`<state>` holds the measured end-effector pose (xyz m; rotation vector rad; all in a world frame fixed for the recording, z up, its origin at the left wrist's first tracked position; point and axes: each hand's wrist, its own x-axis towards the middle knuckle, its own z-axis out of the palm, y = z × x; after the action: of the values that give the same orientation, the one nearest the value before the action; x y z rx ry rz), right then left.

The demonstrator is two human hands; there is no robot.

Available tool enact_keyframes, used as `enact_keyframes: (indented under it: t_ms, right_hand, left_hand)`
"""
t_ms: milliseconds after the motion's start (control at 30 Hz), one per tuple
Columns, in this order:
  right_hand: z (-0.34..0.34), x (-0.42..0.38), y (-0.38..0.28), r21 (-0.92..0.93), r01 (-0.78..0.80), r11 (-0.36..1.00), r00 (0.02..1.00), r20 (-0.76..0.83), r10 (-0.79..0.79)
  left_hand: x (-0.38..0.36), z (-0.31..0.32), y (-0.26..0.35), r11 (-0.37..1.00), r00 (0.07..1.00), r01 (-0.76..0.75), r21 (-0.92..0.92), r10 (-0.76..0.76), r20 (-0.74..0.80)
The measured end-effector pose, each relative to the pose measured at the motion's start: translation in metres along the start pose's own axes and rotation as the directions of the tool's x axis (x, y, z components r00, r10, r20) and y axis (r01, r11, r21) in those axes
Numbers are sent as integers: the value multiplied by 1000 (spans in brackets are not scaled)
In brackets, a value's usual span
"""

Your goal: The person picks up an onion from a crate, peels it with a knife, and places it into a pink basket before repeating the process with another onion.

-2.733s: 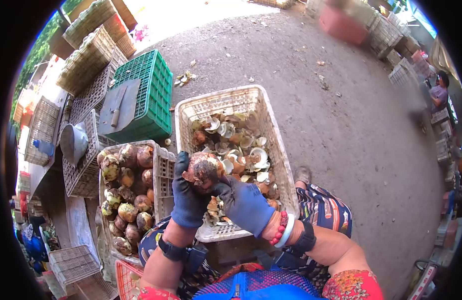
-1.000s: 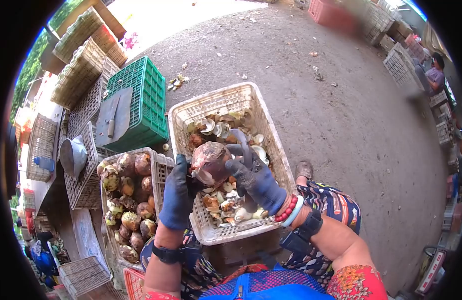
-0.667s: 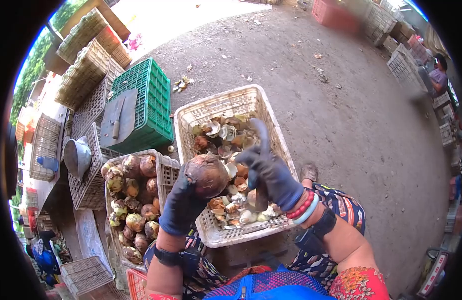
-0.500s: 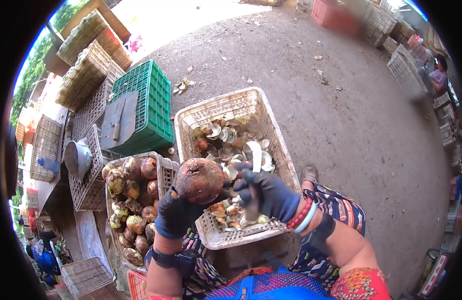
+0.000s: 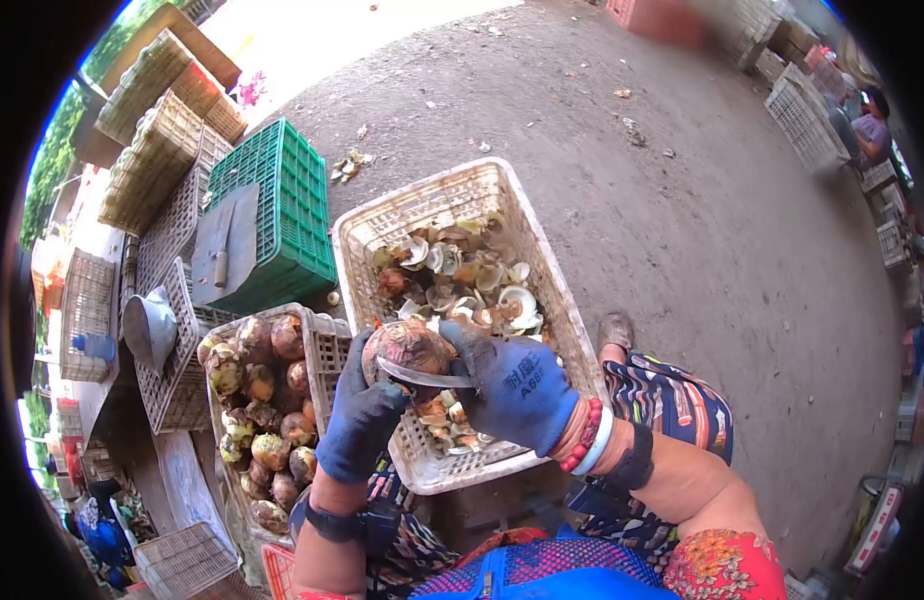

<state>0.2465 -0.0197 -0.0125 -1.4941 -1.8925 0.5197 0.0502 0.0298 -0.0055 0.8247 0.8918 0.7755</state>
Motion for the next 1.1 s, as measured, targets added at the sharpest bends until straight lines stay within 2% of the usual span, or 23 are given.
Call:
enact_keyframes:
  t_ms: [100,267,400,467,567,600,700,800,900,933,1033,1100]
  right_hand:
    - [4,-2,1,-54,-14,998,1000,22,15]
    - [19,-12,13,-154,24,988,998,61,-15]
    - [19,-10,7,-165,-75,983,993,74,89]
    - [20,-10,6,-146,-95,985,994,41,102]
    - [18,-12,12,-220,20,975,997,83,-2]
    - [20,-11,13,-210,9,978,997,82,8]
    - [19,-13,10,-227,-38,973,990,124,67]
    - [16,-10,11,-200,-43,979,994,86,62]
    - [23,-6,20,-181,-28,983,997,65,40]
    - [23,-4,19,-184,-29,983,995,91,46]
    - [36,-13,24,-180,-4,984,994,106,23]
    - [37,-15,24,-178,-15,984,994,100,33]
  left_hand:
    - [-1,2,2,998,998,62,7,-62,16]
    - [-1,6,-14,972,994,-72,223,88,-62]
    - [-1,8,-27,933,972,-170,317,211,-99]
    - [-3,11,-26,955,980,-145,258,176,-99]
    - [-7,16,-23,972,984,-101,213,129,-119]
    - [-8,17,-24,975,985,-87,203,115,-132]
    - [-6,14,-37,889,951,-252,382,300,-70]
    - [-8,21,-24,988,989,-52,143,71,-132]
    - [-15,27,-8,993,998,57,-102,-61,-32]
    - [-16,25,-8,999,997,54,-9,-54,-50]
    - [-13,13,-20,970,991,-86,226,107,-82]
    - [-15,15,-22,966,989,-124,226,139,-50]
